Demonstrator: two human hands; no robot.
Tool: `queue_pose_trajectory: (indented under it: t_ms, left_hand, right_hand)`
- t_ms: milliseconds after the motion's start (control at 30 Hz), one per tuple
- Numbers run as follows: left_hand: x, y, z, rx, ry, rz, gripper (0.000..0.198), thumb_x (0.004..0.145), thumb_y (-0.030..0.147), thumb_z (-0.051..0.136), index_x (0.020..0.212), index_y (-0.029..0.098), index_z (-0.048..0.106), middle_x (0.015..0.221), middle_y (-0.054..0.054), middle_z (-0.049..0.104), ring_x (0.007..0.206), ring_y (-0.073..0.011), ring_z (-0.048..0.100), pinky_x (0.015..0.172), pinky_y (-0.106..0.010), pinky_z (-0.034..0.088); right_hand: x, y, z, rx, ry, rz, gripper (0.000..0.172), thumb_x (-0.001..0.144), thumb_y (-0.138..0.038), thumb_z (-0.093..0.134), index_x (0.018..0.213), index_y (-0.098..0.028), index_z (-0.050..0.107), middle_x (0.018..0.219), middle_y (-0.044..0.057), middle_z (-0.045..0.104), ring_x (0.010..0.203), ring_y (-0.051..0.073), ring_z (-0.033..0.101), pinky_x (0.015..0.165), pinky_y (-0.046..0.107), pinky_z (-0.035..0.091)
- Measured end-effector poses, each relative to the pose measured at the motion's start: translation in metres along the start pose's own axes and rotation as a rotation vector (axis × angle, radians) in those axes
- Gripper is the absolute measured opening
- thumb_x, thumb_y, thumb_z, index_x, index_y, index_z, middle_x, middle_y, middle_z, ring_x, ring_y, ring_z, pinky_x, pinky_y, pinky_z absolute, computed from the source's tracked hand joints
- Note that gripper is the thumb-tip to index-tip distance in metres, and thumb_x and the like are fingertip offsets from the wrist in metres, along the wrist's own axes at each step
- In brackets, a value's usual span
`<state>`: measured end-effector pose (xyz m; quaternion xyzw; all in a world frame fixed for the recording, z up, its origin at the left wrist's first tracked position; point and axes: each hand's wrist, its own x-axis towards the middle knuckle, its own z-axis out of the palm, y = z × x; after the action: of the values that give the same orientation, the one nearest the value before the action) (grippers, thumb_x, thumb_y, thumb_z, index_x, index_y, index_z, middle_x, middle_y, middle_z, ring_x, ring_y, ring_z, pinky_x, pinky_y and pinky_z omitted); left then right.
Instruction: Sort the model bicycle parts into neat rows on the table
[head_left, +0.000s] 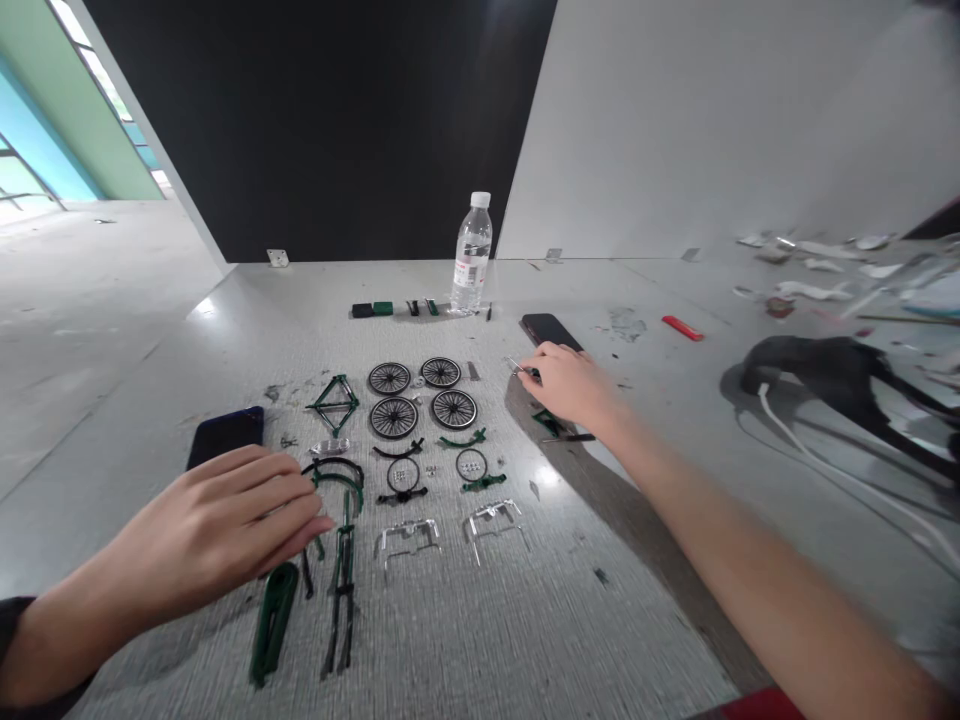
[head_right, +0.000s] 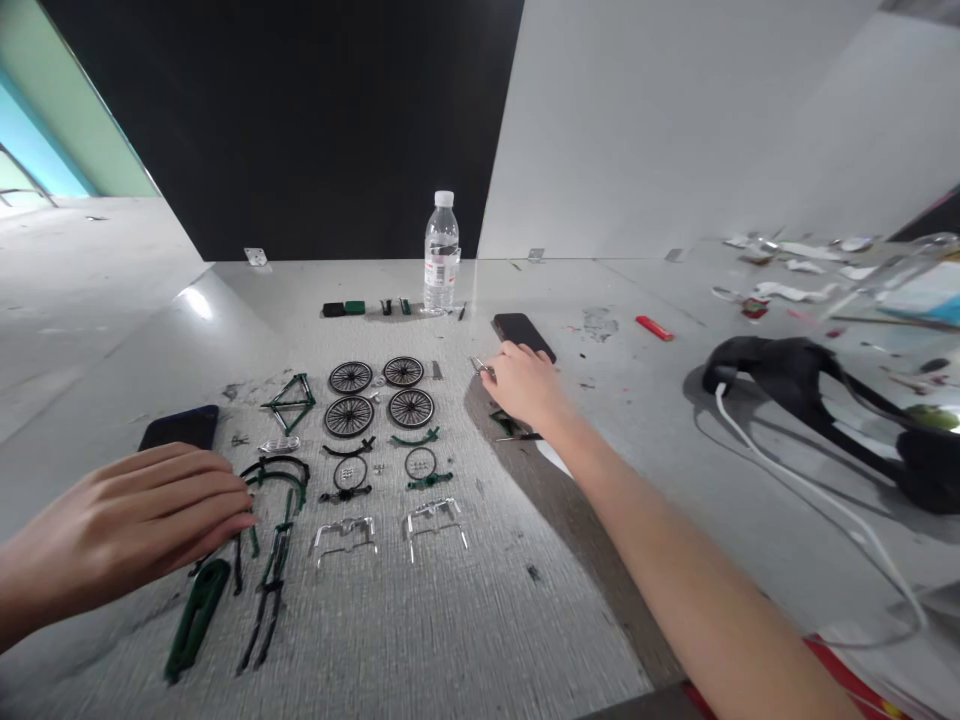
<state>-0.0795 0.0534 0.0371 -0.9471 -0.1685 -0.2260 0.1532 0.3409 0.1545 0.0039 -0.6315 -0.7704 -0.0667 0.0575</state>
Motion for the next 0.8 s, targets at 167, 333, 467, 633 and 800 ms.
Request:
queue_pose_trajectory:
  t_ms: [167, 333, 467, 633, 800]
  left_hand:
    - [-0.0005, 0.0, -0.0006, 0.006, -0.002, -0.004, 0.009, 0.099, 0.019, 0.061, 0.093, 0.016, 0.067, 0.086, -0.002, 0.071, 0.08, -0.0189, 0.065, 0.072, -0.036, 0.051]
    - [-0.0018, -0.0002, 0.0, 0.002, 0.002, -0.004, 0.006, 0.098, 0.018, 0.063, 0.093, 0.016, 0.067, 0.086, -0.003, 0.071, 0.081, -0.0191, 0.065, 0.074, -0.036, 0.051]
    - [0.0001, 0.0002, -0.0008, -0.002, 0.016, -0.004, 0.008, 0.098, 0.019, 0.063, 0.092, 0.016, 0.067, 0.085, -0.002, 0.071, 0.08, -0.0179, 0.065, 0.074, -0.035, 0.052]
    - [0.0018, 0.0, -0.002, -0.004, 0.016, -0.017, 0.009, 0.098, 0.02, 0.062, 0.091, 0.017, 0.068, 0.085, -0.001, 0.072, 0.08, -0.017, 0.067, 0.073, -0.033, 0.053]
    - [0.001, -0.0005, -0.0012, 0.002, 0.004, -0.013, 0.009, 0.098, 0.02, 0.062, 0.092, 0.017, 0.068, 0.085, -0.001, 0.072, 0.079, -0.0175, 0.067, 0.071, -0.034, 0.053]
  right_hand:
    - [-0.0008, -0.0034, -0.0016, -0.007, 0.008, 0.009, 0.045, 0.097, -0.036, 0.04, 0.118, -0.021, 0.077, 0.118, 0.017, 0.067, 0.105, 0.034, 0.061, 0.089, 0.053, 0.047]
    - [-0.0019, -0.0055, -0.002, -0.009, 0.001, 0.026, 0.049, 0.094, -0.024, 0.036, 0.123, -0.022, 0.075, 0.118, 0.016, 0.067, 0.097, 0.031, 0.06, 0.084, 0.05, 0.045]
    - [-0.002, -0.0072, -0.0021, 0.003, -0.009, 0.033, 0.051, 0.092, -0.022, 0.037, 0.126, -0.023, 0.075, 0.117, 0.016, 0.066, 0.098, 0.031, 0.06, 0.083, 0.049, 0.044]
    - [-0.0022, -0.0078, -0.0022, -0.006, -0.016, 0.017, 0.052, 0.093, -0.024, 0.035, 0.129, -0.021, 0.073, 0.115, 0.016, 0.066, 0.094, 0.03, 0.059, 0.08, 0.047, 0.043]
    - [-0.003, -0.0064, -0.0026, -0.011, 0.013, 0.0, 0.05, 0.092, -0.022, 0.037, 0.124, -0.023, 0.075, 0.115, 0.016, 0.066, 0.094, 0.03, 0.06, 0.08, 0.047, 0.044]
